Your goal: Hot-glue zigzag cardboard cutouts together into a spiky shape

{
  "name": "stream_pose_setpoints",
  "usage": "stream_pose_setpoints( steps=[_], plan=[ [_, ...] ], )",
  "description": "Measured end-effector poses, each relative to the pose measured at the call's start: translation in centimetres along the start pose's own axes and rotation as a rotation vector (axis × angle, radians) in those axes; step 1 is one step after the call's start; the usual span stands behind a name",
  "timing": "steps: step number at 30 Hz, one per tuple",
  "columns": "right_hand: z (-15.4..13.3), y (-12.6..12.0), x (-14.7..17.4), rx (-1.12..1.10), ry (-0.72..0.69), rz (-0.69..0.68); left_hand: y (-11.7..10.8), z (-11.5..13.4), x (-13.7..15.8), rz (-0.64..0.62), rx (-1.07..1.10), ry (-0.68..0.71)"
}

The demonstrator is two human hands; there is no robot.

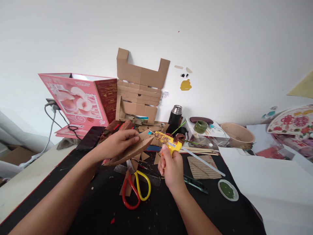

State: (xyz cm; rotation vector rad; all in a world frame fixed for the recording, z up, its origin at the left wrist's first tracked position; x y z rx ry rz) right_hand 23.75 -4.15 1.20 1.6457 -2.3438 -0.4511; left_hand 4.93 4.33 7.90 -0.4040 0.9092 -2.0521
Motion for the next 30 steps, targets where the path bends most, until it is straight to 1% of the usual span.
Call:
stream_pose_setpoints(
  steps=[30],
  plan=[
    [-0.16, -0.12, -0.13, -0.016, -0.019, -0.003, -0.02, 0.56, -0.09, -0.015, 0.0, -0.025]
  ],
)
Point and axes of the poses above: each hand's wrist, its own x-axis away from the middle knuckle, its own y-axis out of the palm, z = x × y, the point moved 5 cm from there along -x, towards the middle knuckle, and after that the axes turned 2 degrees about -x, right-handed, at the moved point
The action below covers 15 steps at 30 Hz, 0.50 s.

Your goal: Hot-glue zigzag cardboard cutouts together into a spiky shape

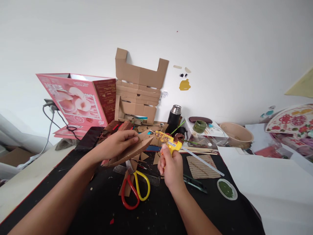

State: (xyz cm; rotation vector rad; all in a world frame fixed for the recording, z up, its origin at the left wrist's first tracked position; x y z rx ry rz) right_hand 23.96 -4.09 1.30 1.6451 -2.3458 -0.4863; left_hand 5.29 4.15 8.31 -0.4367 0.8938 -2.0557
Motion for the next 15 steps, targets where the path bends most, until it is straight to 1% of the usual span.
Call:
stream_pose_setpoints(
  steps=[15],
  plan=[
    [-0.22, 0.05, 0.03, 0.009, -0.026, -0.009, 0.01, -0.04, 0.05, -0.003, 0.01, 0.002]
  ],
)
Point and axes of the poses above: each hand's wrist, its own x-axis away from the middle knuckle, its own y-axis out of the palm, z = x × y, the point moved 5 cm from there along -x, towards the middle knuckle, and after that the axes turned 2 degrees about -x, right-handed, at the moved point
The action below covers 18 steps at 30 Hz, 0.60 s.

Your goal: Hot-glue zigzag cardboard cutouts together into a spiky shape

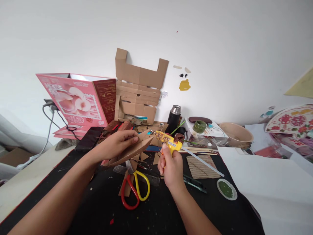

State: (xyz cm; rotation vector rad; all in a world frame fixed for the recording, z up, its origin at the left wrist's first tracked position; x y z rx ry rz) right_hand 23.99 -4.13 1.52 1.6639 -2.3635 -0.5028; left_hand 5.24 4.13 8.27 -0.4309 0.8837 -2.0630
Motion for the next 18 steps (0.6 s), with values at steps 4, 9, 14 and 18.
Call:
stream_pose_setpoints(
  steps=[4, 9, 14, 18],
  plan=[
    [0.13, -0.02, -0.02, -0.005, 0.012, 0.007, -0.03, 0.1, 0.01, 0.001, 0.001, -0.003],
    [0.19, -0.04, -0.08, -0.006, 0.013, 0.014, 0.01, -0.02, -0.1, -0.003, -0.02, 0.0],
    [0.17, -0.04, -0.06, -0.003, 0.004, 0.01, 0.03, -0.05, -0.15, 0.005, -0.026, 0.016],
    [0.07, 0.02, -0.04, -0.003, 0.007, 0.012, 0.02, 0.08, -0.09, 0.0, -0.018, 0.008]
  ],
)
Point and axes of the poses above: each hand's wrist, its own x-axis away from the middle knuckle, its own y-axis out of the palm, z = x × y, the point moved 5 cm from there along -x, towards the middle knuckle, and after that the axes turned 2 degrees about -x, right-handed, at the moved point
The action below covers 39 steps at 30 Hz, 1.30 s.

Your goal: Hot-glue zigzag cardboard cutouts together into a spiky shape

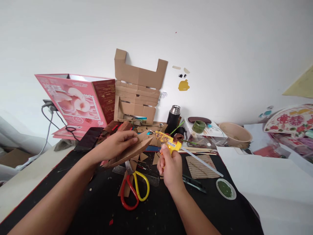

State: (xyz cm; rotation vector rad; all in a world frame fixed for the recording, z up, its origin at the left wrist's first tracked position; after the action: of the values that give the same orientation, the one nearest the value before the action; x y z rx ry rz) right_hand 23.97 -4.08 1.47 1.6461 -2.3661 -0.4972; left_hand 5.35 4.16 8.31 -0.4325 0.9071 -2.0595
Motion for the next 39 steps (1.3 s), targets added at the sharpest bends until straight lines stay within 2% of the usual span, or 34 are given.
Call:
stream_pose_setpoints(
  steps=[17, 39],
  plan=[
    [0.01, -0.11, 0.05, -0.008, -0.015, 0.002, 0.2, -0.34, -0.13, -0.019, -0.017, 0.006],
    [0.16, -0.16, -0.08, -0.035, -0.007, 0.004, 0.02, 0.02, -0.01, 0.017, -0.011, 0.015]
  ],
)
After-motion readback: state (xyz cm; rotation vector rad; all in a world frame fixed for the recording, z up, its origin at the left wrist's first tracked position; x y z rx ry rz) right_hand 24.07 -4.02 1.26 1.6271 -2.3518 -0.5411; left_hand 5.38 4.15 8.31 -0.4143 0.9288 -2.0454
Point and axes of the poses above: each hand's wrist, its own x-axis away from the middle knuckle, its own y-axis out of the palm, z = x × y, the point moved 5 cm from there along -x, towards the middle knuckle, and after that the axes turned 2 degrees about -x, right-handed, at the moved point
